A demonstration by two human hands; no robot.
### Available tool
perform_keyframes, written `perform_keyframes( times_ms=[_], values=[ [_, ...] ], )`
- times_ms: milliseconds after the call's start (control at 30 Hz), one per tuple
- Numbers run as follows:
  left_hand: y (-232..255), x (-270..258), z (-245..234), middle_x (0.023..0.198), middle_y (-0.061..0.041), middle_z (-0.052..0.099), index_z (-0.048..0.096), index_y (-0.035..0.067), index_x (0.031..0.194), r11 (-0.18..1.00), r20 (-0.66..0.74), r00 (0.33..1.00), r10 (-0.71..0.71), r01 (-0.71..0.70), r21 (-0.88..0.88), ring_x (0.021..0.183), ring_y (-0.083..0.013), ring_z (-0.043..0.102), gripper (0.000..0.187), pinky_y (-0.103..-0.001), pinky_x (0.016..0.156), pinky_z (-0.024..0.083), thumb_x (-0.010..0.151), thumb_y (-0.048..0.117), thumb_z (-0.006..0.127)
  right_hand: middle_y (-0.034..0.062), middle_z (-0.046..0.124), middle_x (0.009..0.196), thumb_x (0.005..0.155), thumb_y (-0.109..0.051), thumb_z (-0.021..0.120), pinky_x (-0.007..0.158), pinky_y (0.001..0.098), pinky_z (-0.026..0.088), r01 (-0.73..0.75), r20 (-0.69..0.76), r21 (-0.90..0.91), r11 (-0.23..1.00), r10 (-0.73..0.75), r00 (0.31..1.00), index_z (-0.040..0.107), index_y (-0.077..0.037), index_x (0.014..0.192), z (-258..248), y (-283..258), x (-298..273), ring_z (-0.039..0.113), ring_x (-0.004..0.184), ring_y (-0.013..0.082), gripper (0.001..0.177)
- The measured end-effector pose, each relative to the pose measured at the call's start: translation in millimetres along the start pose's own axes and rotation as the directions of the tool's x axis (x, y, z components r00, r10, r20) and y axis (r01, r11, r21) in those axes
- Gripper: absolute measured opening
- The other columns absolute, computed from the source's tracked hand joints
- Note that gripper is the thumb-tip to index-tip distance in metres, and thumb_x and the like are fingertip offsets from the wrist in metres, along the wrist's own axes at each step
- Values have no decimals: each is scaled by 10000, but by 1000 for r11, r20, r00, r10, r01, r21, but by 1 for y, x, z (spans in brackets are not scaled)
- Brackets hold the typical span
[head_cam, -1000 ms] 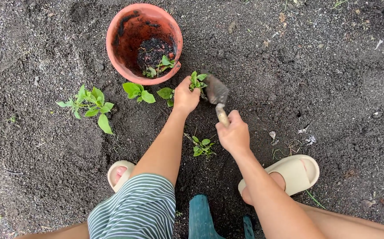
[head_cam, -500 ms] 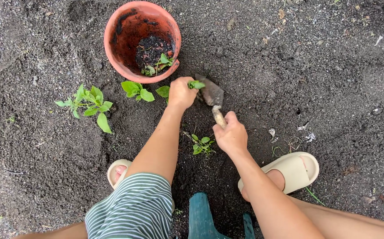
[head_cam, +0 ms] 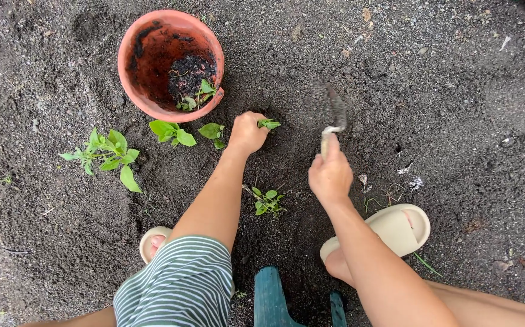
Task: The person is planting seedlings into the ground from a pot.
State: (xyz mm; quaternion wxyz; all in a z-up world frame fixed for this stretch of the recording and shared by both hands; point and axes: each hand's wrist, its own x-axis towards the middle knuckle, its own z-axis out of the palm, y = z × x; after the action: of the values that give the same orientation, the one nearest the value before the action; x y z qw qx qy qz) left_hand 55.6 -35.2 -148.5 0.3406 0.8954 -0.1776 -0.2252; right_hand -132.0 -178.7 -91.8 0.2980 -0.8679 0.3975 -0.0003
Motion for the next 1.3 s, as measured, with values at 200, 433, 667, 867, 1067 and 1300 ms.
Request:
perform_keyframes(
  times_ms=[200,433,667,867,1067,1300],
  values=[
    [5,-4,-4,1148,-184,704,785,86,1064,998,29,1000,-11,9,55,1080,-373,667,253,-428,968,523,813,114,784,227,682,1032,936,-140,633,779,530,569,49,24,27,998,-49,999,378,-126,1520,25,-7,-12,706,880,424,637],
    [6,-4,3,1217,-179,666,764,89,1123,989,92,991,-99,88,117,1144,-367,637,284,-436,1008,506,841,130,773,197,691,1050,913,-120,657,748,524,587,240,36,-18,971,-240,970,430,-164,1489,0,-22,-2,724,835,395,621],
    [-18,-1,14,1223,-187,660,752,71,1133,991,77,997,-24,14,130,1157,-377,627,293,-438,1018,502,844,115,764,152,670,1027,871,-52,676,792,536,532,350,-44,-126,928,-358,933,511,-208,1401,-36,-47,99,679,931,399,577],
    [-5,-7,10,1203,-200,666,775,81,1096,993,66,997,-37,30,114,1150,-386,630,258,-446,1017,504,840,117,770,109,667,1029,892,-31,638,879,489,548,451,245,-105,886,-417,875,545,-293,1400,-5,-43,78,689,942,349,578],
    [-5,-7,8,1222,-184,662,756,76,1111,996,67,996,-59,54,72,1163,-377,619,289,-439,1022,495,827,125,776,96,662,1046,875,-82,682,871,488,547,527,298,-103,844,-479,826,543,-286,1411,-26,-19,71,679,977,344,591],
    [-1,-12,7,1237,-192,658,762,82,1119,996,66,996,-53,48,75,1167,-381,618,279,-438,1034,491,843,125,760,105,658,1053,898,-72,654,877,487,540,471,302,-124,873,-419,856,541,-281,1424,-19,-46,62,677,990,343,578]
  ],
)
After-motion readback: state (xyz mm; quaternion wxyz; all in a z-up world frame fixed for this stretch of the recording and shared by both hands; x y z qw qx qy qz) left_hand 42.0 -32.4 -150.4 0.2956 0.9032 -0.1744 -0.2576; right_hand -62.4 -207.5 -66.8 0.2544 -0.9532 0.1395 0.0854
